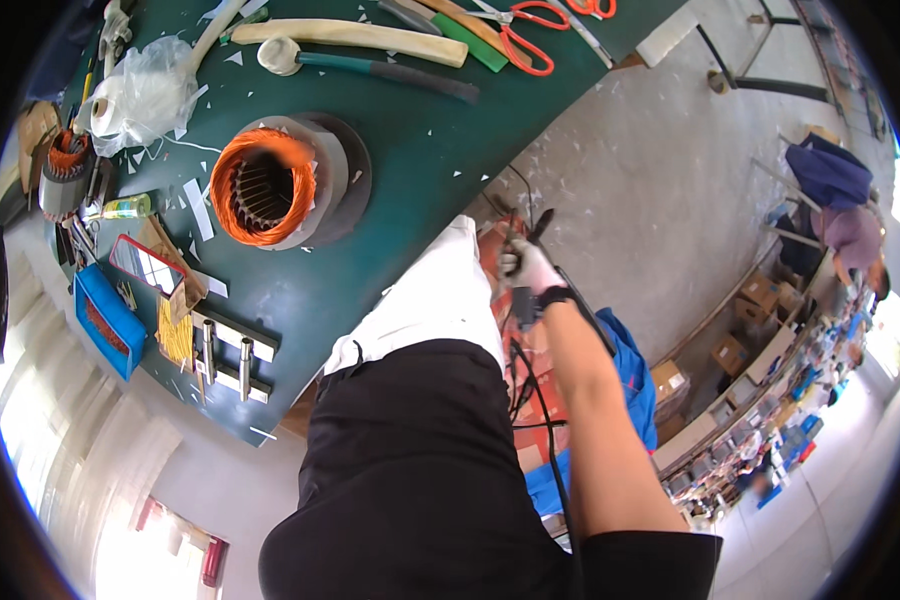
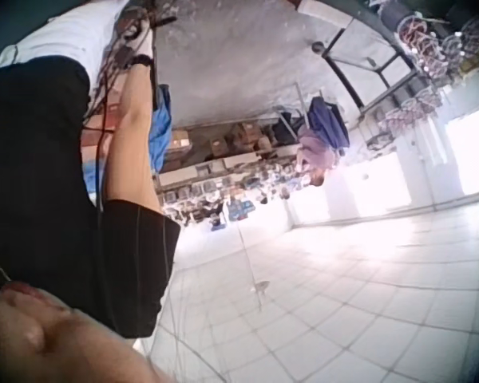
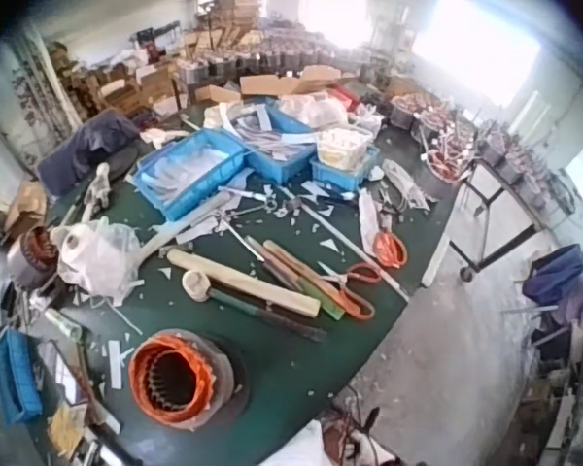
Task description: The person is assembling and shaping components of electric motor stators on a workbench.
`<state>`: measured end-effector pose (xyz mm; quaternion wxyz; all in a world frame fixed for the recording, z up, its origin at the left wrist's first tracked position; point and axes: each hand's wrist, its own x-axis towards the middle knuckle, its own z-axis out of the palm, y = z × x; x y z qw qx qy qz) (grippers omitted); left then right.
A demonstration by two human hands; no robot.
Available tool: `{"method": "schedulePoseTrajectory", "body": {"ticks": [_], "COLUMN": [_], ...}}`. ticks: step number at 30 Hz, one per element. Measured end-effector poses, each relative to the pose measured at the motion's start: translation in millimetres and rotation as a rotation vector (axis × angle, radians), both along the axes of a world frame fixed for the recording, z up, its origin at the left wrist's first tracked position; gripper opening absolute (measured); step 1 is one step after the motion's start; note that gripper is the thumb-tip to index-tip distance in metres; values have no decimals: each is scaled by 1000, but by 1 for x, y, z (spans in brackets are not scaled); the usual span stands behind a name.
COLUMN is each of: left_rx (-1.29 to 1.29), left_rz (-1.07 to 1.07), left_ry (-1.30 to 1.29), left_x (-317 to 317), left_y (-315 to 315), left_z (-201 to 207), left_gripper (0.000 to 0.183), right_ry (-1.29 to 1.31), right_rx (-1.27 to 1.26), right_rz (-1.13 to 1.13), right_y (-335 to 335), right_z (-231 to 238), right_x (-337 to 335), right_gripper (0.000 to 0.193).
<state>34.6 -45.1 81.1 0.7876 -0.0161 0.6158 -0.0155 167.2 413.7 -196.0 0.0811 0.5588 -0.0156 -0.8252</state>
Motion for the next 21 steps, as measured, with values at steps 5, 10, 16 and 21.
{"method": "schedulePoseTrajectory", "body": {"ticks": [5,10,16,21], "left_rx": [125,298,371,401], "left_rz": [-37,-110,-85,37], "left_ry": [-60,-169,-124,40], "left_x": [-30,-70,-69,-26], "left_y": [-2,21,17,-10], "left_z": [-15,-85,-139,-152], "left_gripper": [47,47,46,46], "right_ry": [-226,-967,-749,-281], "right_rx": [416,199,619,1624], "right_rz": [664,1140,1239,1168], "right_y": [114,186,304,373], "right_z": [179,353,322,221], "right_x": [102,320,184,64], "right_gripper": [33,23,17,13]}}
